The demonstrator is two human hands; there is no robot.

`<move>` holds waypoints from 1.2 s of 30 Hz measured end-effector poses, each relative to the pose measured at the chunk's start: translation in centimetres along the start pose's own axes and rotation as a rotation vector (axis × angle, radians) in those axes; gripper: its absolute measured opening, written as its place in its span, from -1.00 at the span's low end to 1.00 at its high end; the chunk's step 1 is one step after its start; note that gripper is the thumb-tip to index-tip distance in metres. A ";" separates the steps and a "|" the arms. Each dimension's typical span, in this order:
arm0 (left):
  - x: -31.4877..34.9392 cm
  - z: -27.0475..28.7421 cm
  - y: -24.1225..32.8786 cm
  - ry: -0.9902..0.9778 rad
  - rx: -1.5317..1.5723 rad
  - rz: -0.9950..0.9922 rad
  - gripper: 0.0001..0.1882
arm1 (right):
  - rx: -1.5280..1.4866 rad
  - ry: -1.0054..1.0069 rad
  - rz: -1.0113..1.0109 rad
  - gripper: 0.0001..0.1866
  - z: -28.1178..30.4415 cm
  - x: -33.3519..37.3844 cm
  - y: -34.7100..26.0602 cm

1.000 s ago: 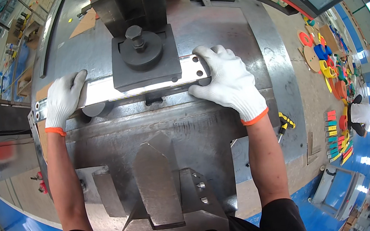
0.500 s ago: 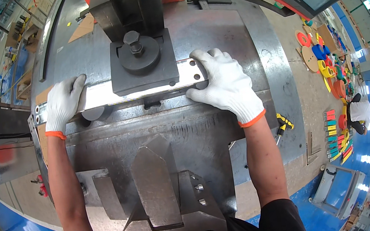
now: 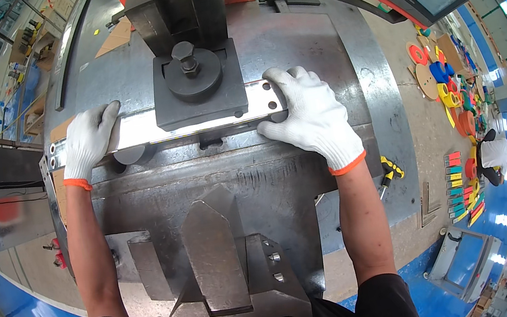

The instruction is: The person aligns a long metal bracket on a machine table, uses a tape measure to check dimensions, and repeatedly adjusts the bracket's position. They also handle a small black cylindrical object and a piece of cardboard during the process.

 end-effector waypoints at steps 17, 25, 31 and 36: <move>0.0 -0.2 -0.3 0.007 0.017 -0.020 -0.46 | 0.022 0.020 0.035 -0.23 0.0 0.0 0.1; 0.0 -0.1 -0.1 -0.010 0.020 -0.009 -0.45 | 0.000 0.018 0.029 -0.22 -0.2 0.0 0.2; 0.0 -0.2 -0.3 -0.002 0.015 -0.010 -0.45 | 0.007 0.027 0.037 -0.22 -0.1 0.0 0.2; 0.0 -0.2 -0.4 -0.012 0.023 -0.004 -0.45 | 0.013 0.025 0.034 -0.22 -0.1 0.0 0.1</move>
Point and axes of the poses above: each hand's wrist, its own x-axis away from the middle knuckle, its own z-axis out of the back of the hand, y = z × x, the point moved 3 cm from there along -x, towards the middle knuckle, and after that the axes turned 9 degrees about -z, right-handed, at the moved point
